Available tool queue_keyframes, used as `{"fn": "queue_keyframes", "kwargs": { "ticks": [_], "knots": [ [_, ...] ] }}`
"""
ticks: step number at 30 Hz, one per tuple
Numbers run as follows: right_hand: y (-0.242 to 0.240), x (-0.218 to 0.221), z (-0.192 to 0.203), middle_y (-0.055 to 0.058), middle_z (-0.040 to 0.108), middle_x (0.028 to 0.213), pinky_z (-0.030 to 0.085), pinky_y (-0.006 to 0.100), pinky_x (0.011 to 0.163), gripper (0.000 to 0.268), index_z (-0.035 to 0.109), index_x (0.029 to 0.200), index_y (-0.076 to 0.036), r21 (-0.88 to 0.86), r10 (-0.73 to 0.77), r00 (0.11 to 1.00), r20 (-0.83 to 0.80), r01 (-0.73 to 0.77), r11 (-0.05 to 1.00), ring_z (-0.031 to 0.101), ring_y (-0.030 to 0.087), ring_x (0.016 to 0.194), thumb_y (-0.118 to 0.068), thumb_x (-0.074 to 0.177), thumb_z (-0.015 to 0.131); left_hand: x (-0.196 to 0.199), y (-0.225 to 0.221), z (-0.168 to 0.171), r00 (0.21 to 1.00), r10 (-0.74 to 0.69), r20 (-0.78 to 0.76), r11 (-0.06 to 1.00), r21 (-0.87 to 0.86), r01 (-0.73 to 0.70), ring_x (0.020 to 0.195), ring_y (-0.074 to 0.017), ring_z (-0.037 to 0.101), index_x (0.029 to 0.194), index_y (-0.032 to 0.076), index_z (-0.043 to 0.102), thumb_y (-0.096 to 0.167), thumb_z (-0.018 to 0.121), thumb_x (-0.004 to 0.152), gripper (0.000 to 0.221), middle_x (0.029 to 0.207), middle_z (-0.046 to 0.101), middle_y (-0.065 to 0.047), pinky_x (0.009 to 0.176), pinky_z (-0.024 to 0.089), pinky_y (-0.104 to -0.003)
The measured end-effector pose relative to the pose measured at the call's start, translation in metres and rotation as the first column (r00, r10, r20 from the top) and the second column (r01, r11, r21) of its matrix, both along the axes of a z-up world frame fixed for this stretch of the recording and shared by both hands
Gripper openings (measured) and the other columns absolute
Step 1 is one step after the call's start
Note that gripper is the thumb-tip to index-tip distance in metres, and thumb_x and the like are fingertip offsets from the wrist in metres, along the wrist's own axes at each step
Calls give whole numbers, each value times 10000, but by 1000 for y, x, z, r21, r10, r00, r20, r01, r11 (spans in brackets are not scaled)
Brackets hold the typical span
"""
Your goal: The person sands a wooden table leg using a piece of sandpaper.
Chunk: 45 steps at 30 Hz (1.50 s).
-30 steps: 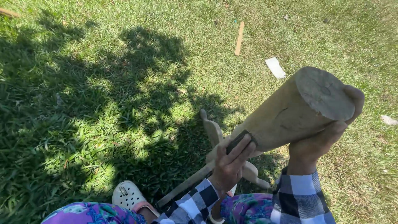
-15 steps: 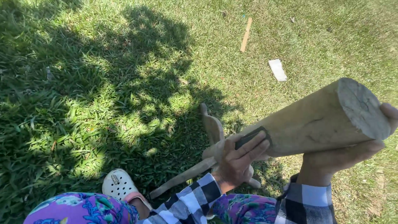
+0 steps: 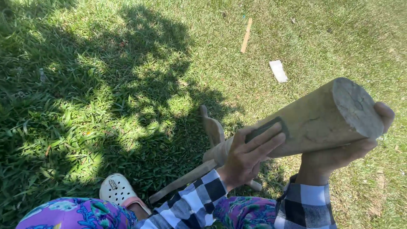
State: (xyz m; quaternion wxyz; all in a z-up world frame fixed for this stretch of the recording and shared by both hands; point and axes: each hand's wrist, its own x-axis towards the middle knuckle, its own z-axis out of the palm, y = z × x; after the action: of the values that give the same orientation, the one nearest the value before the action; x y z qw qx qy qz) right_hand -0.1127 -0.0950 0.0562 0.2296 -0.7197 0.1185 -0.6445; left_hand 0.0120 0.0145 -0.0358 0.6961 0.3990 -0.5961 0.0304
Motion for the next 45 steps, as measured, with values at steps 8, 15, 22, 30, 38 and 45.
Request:
{"fn": "queue_keyframes", "kwargs": {
  "ticks": [8,15,22,30,38,45],
  "knots": [
    [-4,-2,-1,62,488,1319,493,369,1152,616,368,1465,-154,57,41,998,36,-43,997,528,187,1301,-671,1137,436,-5,-15,51,997,78,5,997,-22,-78,1307,-158,592,1502,143,588,-17,552,1032,498,1582,551,-30,1115,413,-353],
    [3,6,4,83,496,1397,470,398,1209,621,359,1446,-176,83,87,993,74,-93,992,513,211,1337,-686,1126,510,-8,-3,26,990,127,64,992,-38,-124,1327,-203,583,1482,155,601,19,561,1043,461,1586,544,-12,1144,417,-376],
    [-7,-2,-9,63,454,1355,444,382,1201,694,356,1491,-136,96,97,984,149,-112,989,481,202,1332,-682,1113,557,-6,-14,61,978,168,124,986,-34,-165,1296,-184,575,1464,163,630,43,566,1055,431,1572,562,-4,1117,427,-388],
    [-2,0,-7,88,444,1421,440,405,1200,744,351,1499,-135,156,80,987,137,-101,983,481,229,1353,-702,1071,573,-10,-6,0,946,239,220,970,-24,-240,1296,-255,540,1439,196,643,112,642,1019,428,1560,550,30,1145,436,-417],
    [-3,-4,-10,99,452,1375,451,409,1198,753,351,1508,-138,164,61,991,119,-80,983,494,246,1352,-718,1078,563,-11,-13,43,945,251,212,968,-65,-242,1252,-251,519,1440,173,669,116,658,1054,391,1552,561,41,1108,424,-384],
    [-1,-2,-11,107,459,1409,440,411,1200,792,335,1527,-132,172,77,988,134,-100,980,493,251,1361,-710,1056,601,-12,-1,-40,911,273,309,961,-45,-272,1189,-326,540,1355,117,691,371,651,964,468,1481,587,-16,1080,445,-428]
  ]
}}
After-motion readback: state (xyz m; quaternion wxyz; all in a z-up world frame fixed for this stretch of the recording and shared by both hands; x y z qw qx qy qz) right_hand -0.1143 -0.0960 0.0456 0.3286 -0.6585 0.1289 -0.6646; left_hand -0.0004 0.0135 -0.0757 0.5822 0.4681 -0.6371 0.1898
